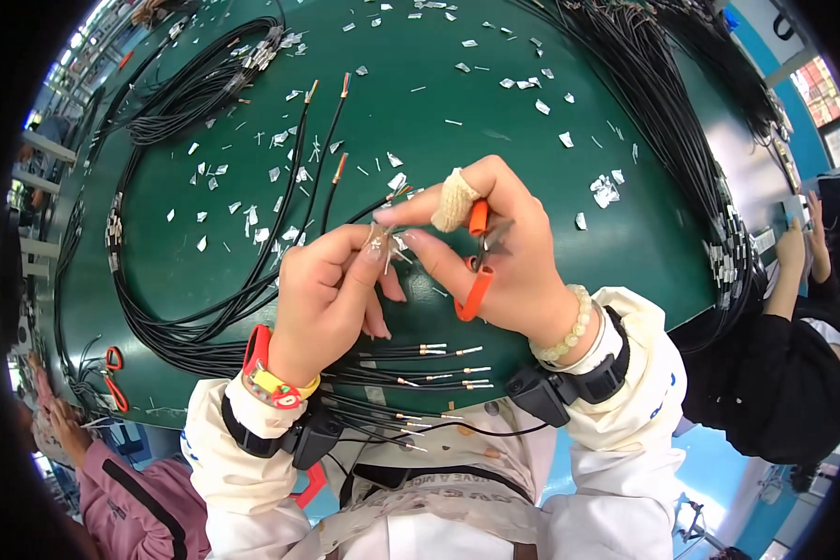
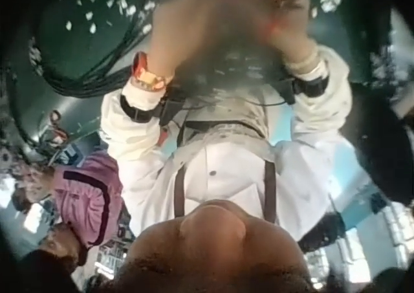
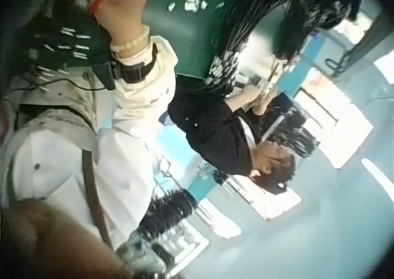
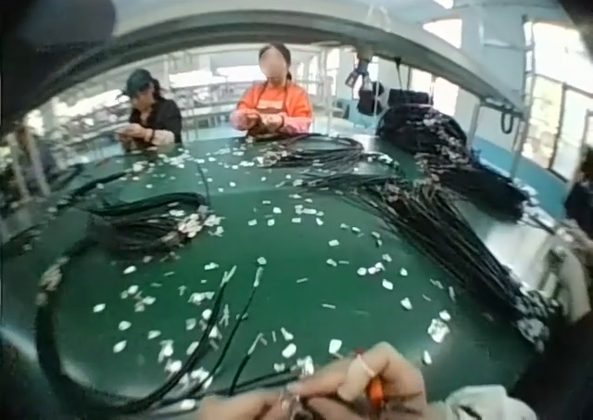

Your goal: The person uses shears to cut and strip the outer insulation from a cable, then pulls off the casing by hand. They separate the internal wires and use the shears to trim the ends of the individual wires.

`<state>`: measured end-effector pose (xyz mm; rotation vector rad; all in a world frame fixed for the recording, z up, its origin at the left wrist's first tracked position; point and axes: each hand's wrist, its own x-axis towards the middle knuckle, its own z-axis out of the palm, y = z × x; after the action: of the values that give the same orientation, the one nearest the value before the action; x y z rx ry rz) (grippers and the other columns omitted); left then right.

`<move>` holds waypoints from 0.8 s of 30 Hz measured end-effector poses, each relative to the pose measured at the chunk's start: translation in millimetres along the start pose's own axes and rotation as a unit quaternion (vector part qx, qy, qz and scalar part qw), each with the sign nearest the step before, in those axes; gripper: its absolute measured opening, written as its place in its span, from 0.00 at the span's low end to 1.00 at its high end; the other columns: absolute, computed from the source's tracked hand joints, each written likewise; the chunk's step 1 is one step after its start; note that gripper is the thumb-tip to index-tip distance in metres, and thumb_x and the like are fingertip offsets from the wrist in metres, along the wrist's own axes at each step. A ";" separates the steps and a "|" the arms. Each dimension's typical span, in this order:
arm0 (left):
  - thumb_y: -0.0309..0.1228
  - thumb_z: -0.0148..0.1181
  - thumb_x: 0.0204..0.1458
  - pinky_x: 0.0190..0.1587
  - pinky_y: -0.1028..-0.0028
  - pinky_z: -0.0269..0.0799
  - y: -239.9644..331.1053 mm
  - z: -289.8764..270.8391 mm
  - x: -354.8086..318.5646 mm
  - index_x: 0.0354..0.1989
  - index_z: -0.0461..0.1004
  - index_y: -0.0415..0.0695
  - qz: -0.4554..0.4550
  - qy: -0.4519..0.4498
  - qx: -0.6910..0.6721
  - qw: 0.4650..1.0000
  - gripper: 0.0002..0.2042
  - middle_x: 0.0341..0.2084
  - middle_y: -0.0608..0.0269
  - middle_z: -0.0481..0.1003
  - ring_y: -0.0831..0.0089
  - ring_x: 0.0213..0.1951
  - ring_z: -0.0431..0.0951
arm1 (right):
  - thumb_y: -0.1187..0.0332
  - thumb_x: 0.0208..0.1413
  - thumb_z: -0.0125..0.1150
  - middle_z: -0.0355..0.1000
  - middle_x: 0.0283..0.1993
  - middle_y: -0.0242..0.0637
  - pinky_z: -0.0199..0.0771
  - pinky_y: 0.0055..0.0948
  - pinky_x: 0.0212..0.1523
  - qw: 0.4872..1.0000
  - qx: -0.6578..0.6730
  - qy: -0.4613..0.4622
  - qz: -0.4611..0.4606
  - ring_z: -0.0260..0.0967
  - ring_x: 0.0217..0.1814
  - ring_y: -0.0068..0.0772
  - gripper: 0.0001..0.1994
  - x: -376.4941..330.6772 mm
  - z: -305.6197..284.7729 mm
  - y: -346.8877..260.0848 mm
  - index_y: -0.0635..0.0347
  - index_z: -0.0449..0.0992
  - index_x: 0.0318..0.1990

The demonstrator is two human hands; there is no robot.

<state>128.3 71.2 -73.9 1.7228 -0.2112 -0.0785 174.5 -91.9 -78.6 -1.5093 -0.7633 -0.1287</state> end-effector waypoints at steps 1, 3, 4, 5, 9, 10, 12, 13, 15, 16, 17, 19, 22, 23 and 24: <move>0.26 0.47 0.53 0.15 0.84 0.64 1.8 -0.3 0.0 0.31 0.69 0.35 -0.051 -0.006 -0.057 0.997 0.06 0.17 0.62 0.72 0.81 0.14 0.71 | 0.83 0.45 0.56 0.72 0.35 0.46 0.69 0.24 0.42 1.000 0.002 -0.005 -0.006 0.70 0.40 0.29 0.13 -1.9 -1.5 0.4 0.62 0.57 0.32; 0.26 0.47 0.53 0.16 0.84 0.64 3.1 -1.6 0.5 0.31 0.69 0.35 -0.101 -0.012 -0.109 0.989 0.07 0.17 0.63 0.72 0.81 0.15 0.72 | 0.83 0.45 0.57 0.72 0.33 0.44 0.69 0.24 0.42 1.000 0.007 -0.018 -0.019 0.71 0.39 0.28 0.13 -4.4 -3.1 1.2 0.62 0.57 0.32; 0.26 0.47 0.53 0.16 0.85 0.63 2.9 -2.6 1.0 0.31 0.69 0.35 -0.114 -0.023 -0.143 0.983 0.07 0.17 0.63 0.72 0.82 0.15 0.71 | 0.83 0.45 0.57 0.72 0.33 0.44 0.69 0.24 0.42 1.000 0.009 -0.015 -0.022 0.71 0.39 0.28 0.13 -4.4 -2.5 1.9 0.62 0.57 0.32; 0.26 0.47 0.53 0.16 0.85 0.63 2.3 -3.4 1.4 0.31 0.69 0.34 -0.128 -0.034 -0.177 0.975 0.07 0.17 0.63 0.72 0.83 0.16 0.71 | 0.82 0.44 0.57 0.72 0.33 0.43 0.69 0.24 0.42 1.000 0.017 -0.003 -0.007 0.71 0.38 0.27 0.14 -4.5 -1.7 2.5 0.62 0.57 0.32; 0.26 0.48 0.53 0.15 0.86 0.61 -0.2 -1.1 0.8 0.32 0.70 0.34 -0.075 -0.006 -0.136 0.988 0.07 0.17 0.64 0.72 0.85 0.15 0.68 | 0.82 0.43 0.59 0.72 0.31 0.42 0.70 0.24 0.40 0.999 0.028 0.032 0.025 0.71 0.36 0.28 0.15 -3.6 0.6 4.4 0.61 0.57 0.32; 0.26 0.48 0.53 0.15 0.87 0.61 -1.2 0.4 0.0 0.32 0.70 0.33 -0.041 0.014 -0.099 0.994 0.08 0.17 0.64 0.72 0.86 0.14 0.67 | 0.83 0.43 0.58 0.72 0.30 0.43 0.71 0.25 0.39 0.999 0.024 0.039 0.026 0.71 0.36 0.30 0.15 -2.6 1.0 5.0 0.61 0.56 0.33; 0.27 0.48 0.54 0.14 0.87 0.59 -6.1 3.3 -2.1 0.33 0.70 0.33 -0.010 0.024 -0.073 0.997 0.08 0.18 0.63 0.72 0.86 0.13 0.66 | 0.83 0.43 0.58 0.72 0.30 0.44 0.71 0.26 0.38 0.998 0.019 0.047 0.029 0.71 0.35 0.32 0.16 -2.4 1.2 5.4 0.61 0.56 0.33; 0.27 0.47 0.54 0.13 0.87 0.58 -8.8 3.9 -2.5 0.33 0.70 0.33 0.022 0.037 -0.045 0.998 0.09 0.18 0.62 0.72 0.86 0.12 0.65 | 0.83 0.43 0.58 0.72 0.30 0.43 0.72 0.25 0.38 0.998 0.014 0.049 0.032 0.72 0.35 0.32 0.16 -2.0 1.5 5.8 0.60 0.56 0.33; 0.28 0.47 0.54 0.12 0.88 0.57 -8.6 3.7 -2.7 0.33 0.70 0.33 0.053 0.048 -0.018 0.997 0.09 0.18 0.61 0.72 0.85 0.11 0.64 | 0.83 0.42 0.59 0.72 0.29 0.43 0.72 0.24 0.37 0.998 0.004 0.053 0.039 0.72 0.34 0.31 0.17 -1.8 1.7 6.5 0.60 0.56 0.33; 0.28 0.47 0.54 0.12 0.87 0.56 -6.4 2.2 -3.1 0.33 0.70 0.33 0.019 0.035 -0.044 0.998 0.09 0.17 0.62 0.71 0.86 0.11 0.63 | 0.83 0.42 0.59 0.72 0.29 0.43 0.72 0.24 0.37 0.998 0.005 0.054 0.040 0.72 0.34 0.31 0.17 -2.0 1.4 6.7 0.60 0.56 0.33; 0.28 0.48 0.54 0.12 0.87 0.56 -3.2 0.2 -3.3 0.32 0.70 0.34 -0.015 0.021 -0.071 0.997 0.08 0.16 0.64 0.71 0.87 0.11 0.63 | 0.83 0.42 0.58 0.72 0.29 0.43 0.72 0.25 0.37 0.998 0.003 0.041 0.039 0.71 0.34 0.32 0.17 -2.5 0.6 6.8 0.60 0.56 0.33; 0.28 0.49 0.54 0.12 0.86 0.56 1.2 -3.3 -3.6 0.31 0.70 0.34 -0.052 0.007 -0.097 0.994 0.08 0.16 0.65 0.70 0.87 0.11 0.62 | 0.83 0.43 0.58 0.72 0.29 0.44 0.71 0.25 0.36 0.999 0.000 0.016 0.037 0.71 0.34 0.32 0.17 -3.7 -1.0 6.2 0.60 0.55 0.34; 0.31 0.46 0.55 0.10 0.86 0.53 5.1 -11.0 -2.9 0.30 0.69 0.35 -0.177 -0.066 -0.262 0.946 0.11 0.13 0.69 0.66 0.87 0.08 0.58 | 0.82 0.42 0.61 0.72 0.29 0.40 0.70 0.22 0.36 1.000 0.006 0.001 -0.021 0.71 0.34 0.26 0.17 0.0 -1.8 6.6 0.61 0.57 0.33; 0.31 0.46 0.55 0.10 0.86 0.53 6.1 -13.3 -2.5 0.30 0.69 0.35 -0.179 -0.066 -0.261 0.946 0.11 0.13 0.69 0.66 0.87 0.08 0.58 | 0.81 0.42 0.62 0.72 0.29 0.38 0.69 0.20 0.36 0.999 0.008 -0.007 -0.052 0.71 0.34 0.23 0.16 0.7 -1.7 6.9 0.61 0.57 0.33; 0.32 0.45 0.56 0.09 0.86 0.52 7.1 -15.6 -2.3 0.30 0.69 0.35 -0.193 -0.078 -0.284 0.936 0.12 0.12 0.70 0.65 0.87 0.08 0.57 | 0.81 0.42 0.62 0.72 0.29 0.38 0.69 0.20 0.36 0.999 0.010 -0.006 -0.051 0.71 0.34 0.23 0.16 0.3 -1.7 7.0 0.61 0.57 0.33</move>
<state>128.1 85.7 -64.5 1.1575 0.0402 -0.5188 179.0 -92.6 -84.2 -1.4543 -0.8492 -0.1878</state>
